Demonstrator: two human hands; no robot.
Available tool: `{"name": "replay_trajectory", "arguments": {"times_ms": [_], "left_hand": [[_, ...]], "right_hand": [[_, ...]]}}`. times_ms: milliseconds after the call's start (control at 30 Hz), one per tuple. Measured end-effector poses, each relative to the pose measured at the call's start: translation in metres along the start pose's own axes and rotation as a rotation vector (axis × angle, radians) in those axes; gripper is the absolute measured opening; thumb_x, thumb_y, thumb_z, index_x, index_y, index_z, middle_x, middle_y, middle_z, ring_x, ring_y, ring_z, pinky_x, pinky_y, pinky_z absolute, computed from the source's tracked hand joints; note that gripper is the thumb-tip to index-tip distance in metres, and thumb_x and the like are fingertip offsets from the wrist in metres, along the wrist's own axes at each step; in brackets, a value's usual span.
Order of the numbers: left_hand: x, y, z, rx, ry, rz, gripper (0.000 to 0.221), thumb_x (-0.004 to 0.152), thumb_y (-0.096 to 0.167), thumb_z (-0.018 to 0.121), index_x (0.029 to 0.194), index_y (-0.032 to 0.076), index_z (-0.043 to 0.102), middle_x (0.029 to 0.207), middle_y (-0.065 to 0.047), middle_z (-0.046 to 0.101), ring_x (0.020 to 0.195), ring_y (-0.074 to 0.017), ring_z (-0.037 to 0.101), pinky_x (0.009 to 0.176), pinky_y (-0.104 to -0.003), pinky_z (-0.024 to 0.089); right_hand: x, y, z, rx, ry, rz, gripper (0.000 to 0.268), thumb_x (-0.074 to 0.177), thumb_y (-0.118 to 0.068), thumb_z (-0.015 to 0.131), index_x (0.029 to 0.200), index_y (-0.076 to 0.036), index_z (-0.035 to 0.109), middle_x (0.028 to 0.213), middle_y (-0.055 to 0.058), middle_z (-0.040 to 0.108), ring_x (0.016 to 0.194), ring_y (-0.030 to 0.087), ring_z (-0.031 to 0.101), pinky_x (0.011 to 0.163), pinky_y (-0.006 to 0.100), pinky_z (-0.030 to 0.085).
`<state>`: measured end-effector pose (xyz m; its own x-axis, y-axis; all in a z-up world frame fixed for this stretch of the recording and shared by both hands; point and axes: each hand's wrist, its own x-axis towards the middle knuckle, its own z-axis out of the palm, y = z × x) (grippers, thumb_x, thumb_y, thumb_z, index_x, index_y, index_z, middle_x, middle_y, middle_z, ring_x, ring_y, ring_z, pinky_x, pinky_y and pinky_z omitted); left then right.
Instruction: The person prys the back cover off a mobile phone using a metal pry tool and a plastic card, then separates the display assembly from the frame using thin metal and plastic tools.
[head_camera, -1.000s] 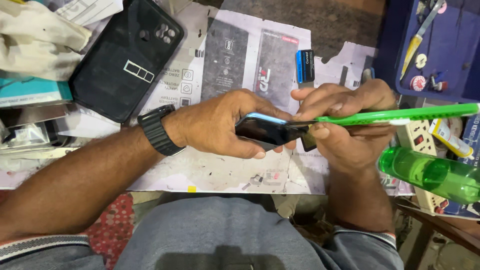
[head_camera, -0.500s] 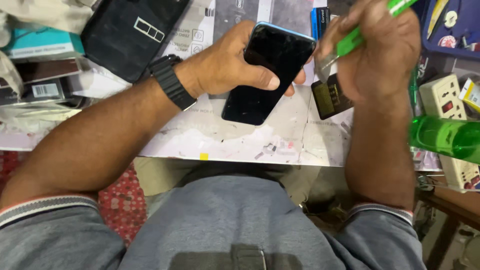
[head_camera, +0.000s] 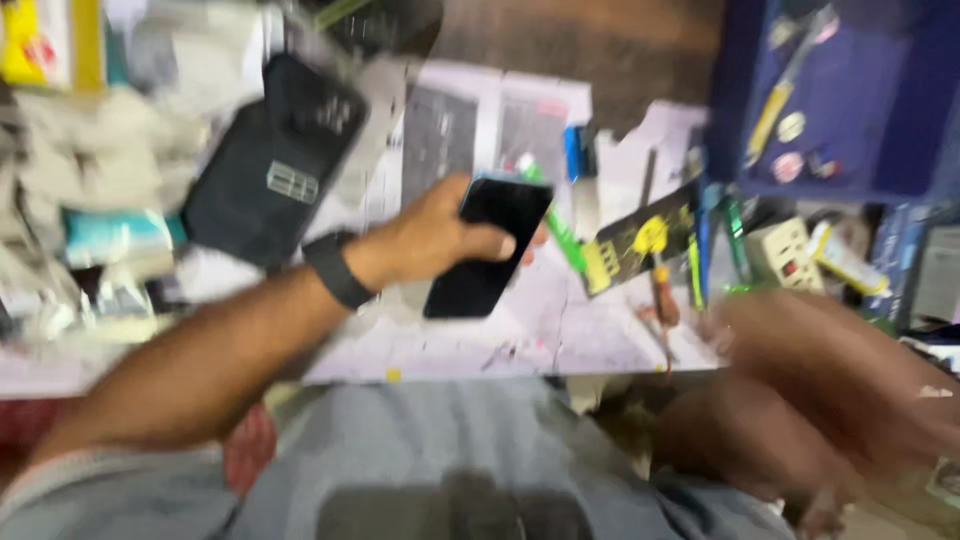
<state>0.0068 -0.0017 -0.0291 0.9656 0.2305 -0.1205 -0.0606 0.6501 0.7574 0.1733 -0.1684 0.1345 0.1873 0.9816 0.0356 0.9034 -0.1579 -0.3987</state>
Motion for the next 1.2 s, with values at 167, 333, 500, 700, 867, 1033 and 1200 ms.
{"name": "replay_trajectory", "arguments": {"times_ms": [167, 333, 500, 700, 867, 1033, 1200], "left_hand": [[-0.004, 0.007, -0.003, 0.169, -0.035, 0.02, 0.045, 0.085, 0.003, 0.066, 0.129, -0.002, 0.06, 0.115, -0.01, 0.074, 0.104, -0.0196, 0.076, 0.095, -0.035, 0.062], [-0.002, 0.012, -0.003, 0.139, -0.071, 0.046, 0.047, 0.087, 0.004, 0.067, 0.132, -0.002, 0.058, 0.118, -0.012, 0.073, 0.105, -0.022, 0.076, 0.095, -0.038, 0.063], [-0.008, 0.007, 0.0, 0.159, -0.034, 0.07, 0.048, 0.088, 0.003, 0.067, 0.134, -0.004, 0.058, 0.119, -0.014, 0.073, 0.105, -0.0244, 0.076, 0.098, -0.04, 0.064], [-0.009, 0.009, 0.005, 0.13, -0.033, 0.048, 0.052, 0.085, 0.003, 0.067, 0.136, -0.004, 0.057, 0.117, -0.016, 0.073, 0.102, -0.0259, 0.076, 0.096, -0.042, 0.063], [-0.008, 0.008, 0.007, 0.131, -0.025, 0.055, 0.053, 0.083, 0.002, 0.067, 0.135, -0.004, 0.057, 0.116, -0.016, 0.073, 0.101, -0.0264, 0.076, 0.094, -0.042, 0.063], [-0.012, 0.012, 0.008, 0.168, -0.091, 0.071, 0.051, 0.086, 0.004, 0.068, 0.135, -0.005, 0.057, 0.118, -0.016, 0.073, 0.104, -0.0264, 0.076, 0.098, -0.041, 0.062], [-0.014, 0.015, 0.007, 0.187, -0.236, 0.093, 0.051, 0.086, 0.006, 0.07, 0.134, -0.005, 0.059, 0.12, -0.015, 0.073, 0.107, -0.025, 0.075, 0.101, -0.041, 0.062]], "right_hand": [[-0.034, 0.007, 0.001, 0.267, 0.216, -0.063, 0.034, 0.082, -0.03, 0.083, 0.1, -0.002, 0.076, 0.077, 0.016, 0.073, 0.065, 0.032, 0.066, 0.056, 0.044, 0.052], [-0.053, 0.019, 0.012, 0.406, 0.343, -0.141, 0.034, 0.083, -0.028, 0.083, 0.102, -0.002, 0.075, 0.079, 0.016, 0.073, 0.067, 0.032, 0.067, 0.057, 0.044, 0.052], [-0.076, 0.015, 0.009, 0.476, 0.368, -0.171, 0.033, 0.084, -0.026, 0.083, 0.104, -0.002, 0.075, 0.081, 0.017, 0.073, 0.068, 0.032, 0.067, 0.058, 0.044, 0.053], [-0.086, -0.003, 0.009, 0.493, 0.411, -0.2, 0.033, 0.085, -0.024, 0.083, 0.107, -0.002, 0.074, 0.083, 0.017, 0.073, 0.07, 0.032, 0.068, 0.06, 0.044, 0.053], [-0.085, -0.014, 0.001, 0.48, 0.346, -0.213, 0.032, 0.086, -0.022, 0.083, 0.109, -0.002, 0.073, 0.085, 0.017, 0.073, 0.071, 0.032, 0.069, 0.061, 0.044, 0.054], [-0.073, -0.026, 0.007, 0.476, 0.288, -0.207, 0.032, 0.087, -0.02, 0.083, 0.111, -0.002, 0.072, 0.087, 0.017, 0.072, 0.072, 0.032, 0.069, 0.062, 0.044, 0.054], [-0.054, -0.025, -0.006, 0.361, 0.188, -0.17, 0.032, 0.088, -0.018, 0.083, 0.114, -0.002, 0.072, 0.089, 0.018, 0.072, 0.074, 0.032, 0.07, 0.063, 0.043, 0.054]]}}
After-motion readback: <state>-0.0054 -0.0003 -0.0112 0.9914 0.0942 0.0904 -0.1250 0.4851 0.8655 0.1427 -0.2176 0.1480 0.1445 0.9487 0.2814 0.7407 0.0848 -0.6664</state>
